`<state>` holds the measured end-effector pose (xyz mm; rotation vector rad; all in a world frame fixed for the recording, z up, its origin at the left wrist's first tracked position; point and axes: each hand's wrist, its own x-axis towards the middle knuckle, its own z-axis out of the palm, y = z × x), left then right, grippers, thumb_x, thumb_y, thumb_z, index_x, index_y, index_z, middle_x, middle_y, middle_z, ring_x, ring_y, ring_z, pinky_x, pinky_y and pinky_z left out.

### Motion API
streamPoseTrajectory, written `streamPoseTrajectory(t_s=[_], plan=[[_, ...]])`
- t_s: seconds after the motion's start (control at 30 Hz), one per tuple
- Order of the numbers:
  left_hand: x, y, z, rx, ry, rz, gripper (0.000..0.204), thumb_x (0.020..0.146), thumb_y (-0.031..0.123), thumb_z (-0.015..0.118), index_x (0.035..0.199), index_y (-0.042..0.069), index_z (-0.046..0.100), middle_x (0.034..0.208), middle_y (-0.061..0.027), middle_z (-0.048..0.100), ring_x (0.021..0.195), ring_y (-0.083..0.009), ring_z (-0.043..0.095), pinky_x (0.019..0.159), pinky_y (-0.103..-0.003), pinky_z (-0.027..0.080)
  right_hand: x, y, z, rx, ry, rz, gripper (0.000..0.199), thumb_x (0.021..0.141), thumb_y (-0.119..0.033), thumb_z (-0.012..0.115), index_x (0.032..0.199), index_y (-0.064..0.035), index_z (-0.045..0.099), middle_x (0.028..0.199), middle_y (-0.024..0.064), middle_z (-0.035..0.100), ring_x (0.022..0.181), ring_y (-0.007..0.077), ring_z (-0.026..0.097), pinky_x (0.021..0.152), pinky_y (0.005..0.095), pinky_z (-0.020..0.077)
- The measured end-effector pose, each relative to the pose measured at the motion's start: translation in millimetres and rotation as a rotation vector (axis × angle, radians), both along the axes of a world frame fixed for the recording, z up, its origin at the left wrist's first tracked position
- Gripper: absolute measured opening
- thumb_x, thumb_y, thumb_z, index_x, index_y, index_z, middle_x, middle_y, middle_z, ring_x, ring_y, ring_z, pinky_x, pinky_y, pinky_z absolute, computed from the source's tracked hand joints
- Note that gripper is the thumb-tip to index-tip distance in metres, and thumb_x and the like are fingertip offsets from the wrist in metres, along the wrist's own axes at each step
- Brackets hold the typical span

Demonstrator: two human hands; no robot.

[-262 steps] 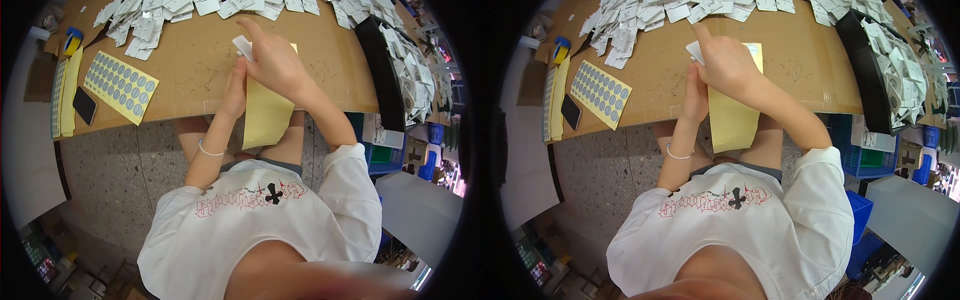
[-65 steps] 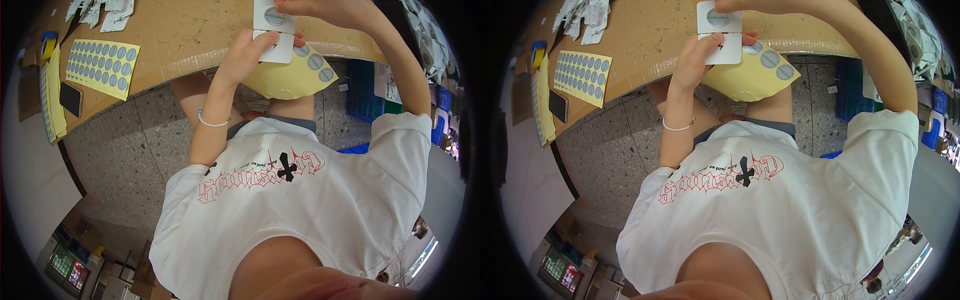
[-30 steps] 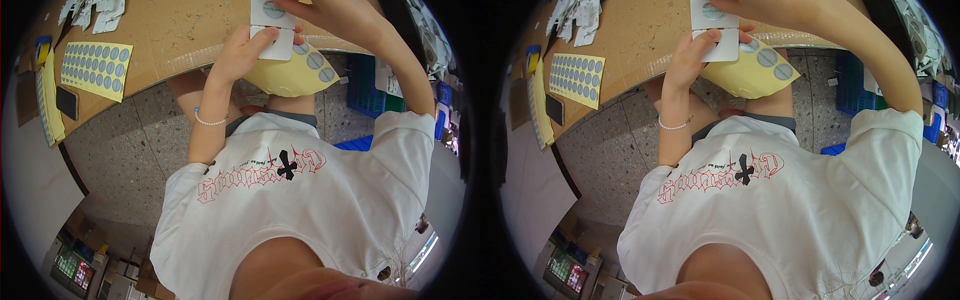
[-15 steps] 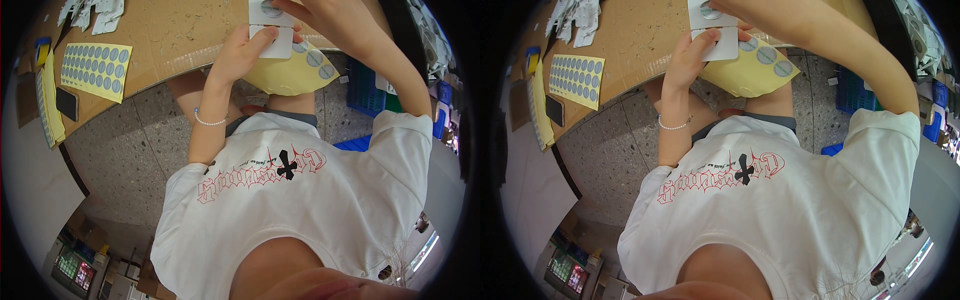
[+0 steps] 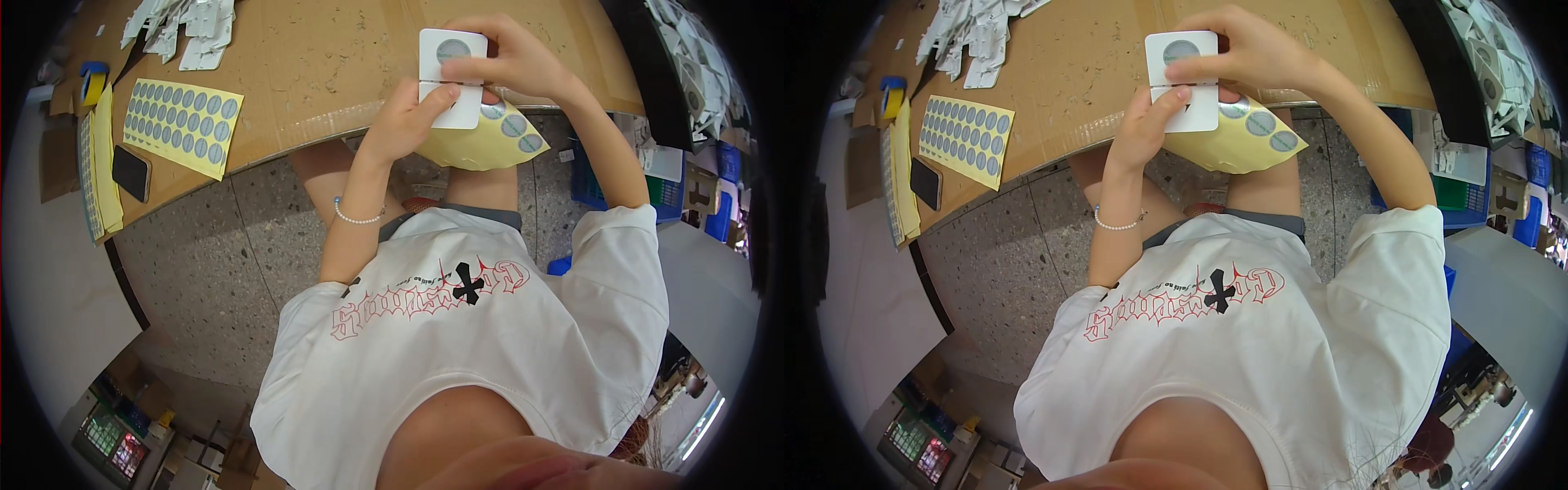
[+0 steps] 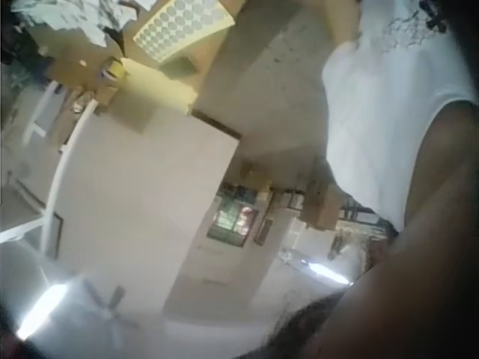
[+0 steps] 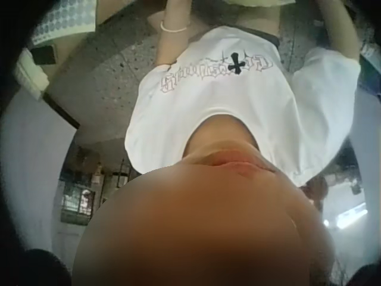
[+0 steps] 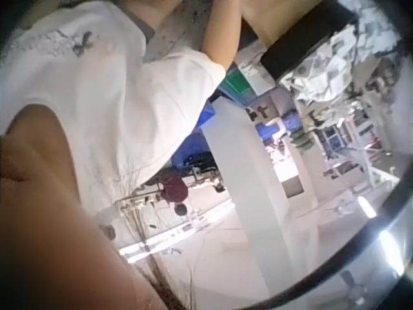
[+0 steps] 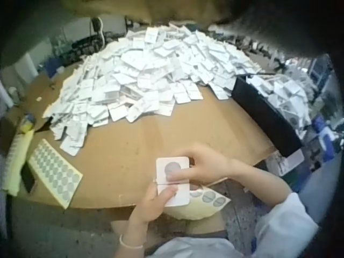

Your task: Applying small circular stickers from a sheet onto white electronic devices.

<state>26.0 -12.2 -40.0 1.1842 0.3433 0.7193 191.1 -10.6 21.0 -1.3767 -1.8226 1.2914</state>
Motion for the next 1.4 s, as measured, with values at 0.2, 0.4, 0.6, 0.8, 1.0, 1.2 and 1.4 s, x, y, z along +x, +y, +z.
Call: streamPoseTrajectory(t_s=[0.2, 0.4, 0.6, 0.8, 1.0, 1.2, 1.4], plan=[[5.6, -4.3, 12.7, -0.087, 0.008, -0.004, 0.035, 0.09, 0.022, 0.039, 0.106, -0.007, 0.051, 0.096, -0.0102, 0.061, 0.088, -0.0161, 0.058, 0.078, -0.027, 0.046, 12.1, -2.4, 12.5, -0.124, 0.14, -0.048, 0.03, 0.086, -0.028, 0.052, 0.083, 0.0005, 0.06, 0.064, -0.0025, 0.053, 0.054, 0.0027, 0.048, 0.045, 0.018, 0.0392], [29.2, -4.1, 19.9, -0.308, -0.099, 0.043, 0.036, 0.091, 0.023, 0.041, 0.11, -0.006, 0.05, 0.098, -0.0112, 0.059, 0.087, -0.0145, 0.057, 0.076, -0.025, 0.046, 60.2, -30.2, 58.8, 0.133, 0.136, -0.153, 0.029, 0.087, -0.024, 0.051, 0.081, 0.0026, 0.059, 0.065, -0.0022, 0.053, 0.067, 0.0039, 0.047, 0.06, 0.0212, 0.0392], [37.6, -23.6, 57.5, -0.173, -0.045, 0.368, 0.035, 0.08, -0.005, 0.051, 0.115, -0.005, 0.047, 0.112, -0.0116, 0.053, 0.096, -0.0131, 0.053, 0.083, -0.025, 0.042, 158.9, -68.8, 139.1, 0.35, -0.257, -0.388, 0.024, 0.085, -0.02, 0.054, 0.089, 0.0033, 0.059, 0.082, 0.0008, 0.057, 0.075, 0.0058, 0.049, 0.066, 0.0208, 0.0394], [37.7, -18.6, 59.4, -0.072, -0.089, 0.431, 0.031, 0.082, -0.002, 0.05, 0.113, -0.003, 0.051, 0.108, -0.008, 0.056, 0.093, -0.0114, 0.053, 0.083, -0.023, 0.041, 387.0, -103.7, 204.4, 0.728, -0.65, -0.979, 0.033, 0.083, -0.025, 0.057, 0.105, 0.0006, 0.058, 0.091, 0.0023, 0.061, 0.085, 0.0069, 0.052, 0.075, 0.0204, 0.0404], [29.9, -9.0, 65.4, -0.118, -0.096, 0.482, 0.032, 0.082, -0.003, 0.049, 0.114, -0.002, 0.051, 0.107, -0.008, 0.056, 0.095, -0.0114, 0.052, 0.084, -0.023, 0.04, 373.6, -52.6, 220.1, 0.442, -1.75, -1.335, 0.039, 0.079, -0.034, 0.051, 0.104, -0.0038, 0.056, 0.1, 0.0223, 0.057, 0.092, 0.0376, 0.054, 0.082, 0.039, 0.0426], [28.2, 2.6, 83.9, 0.028, 0.034, 0.468, 0.04, 0.079, -0.007, 0.05, 0.118, -0.002, 0.047, 0.115, -0.0112, 0.05, 0.102, -0.0143, 0.049, 0.086, -0.024, 0.039, 237.3, 45.5, 165.5, 0.74, -1.212, -0.698, 0.024, 0.071, -0.018, 0.056, 0.093, -0.0076, 0.056, 0.097, 0.0178, 0.051, 0.09, 0.0343, 0.05, 0.074, 0.0411, 0.0439], [25.8, 13.1, 73.1, -0.033, 0.022, 0.423, 0.039, 0.079, -0.006, 0.05, 0.118, -0.003, 0.047, 0.117, -0.0124, 0.049, 0.102, -0.0139, 0.048, 0.086, -0.024, 0.039, 203.0, 123.9, 58.1, 0.177, -1.29, -0.676, 0.046, 0.079, -0.032, 0.053, 0.109, 0.0011, 0.043, 0.109, 0.0223, 0.051, 0.1, 0.0337, 0.053, 0.082, 0.04, 0.0447]])
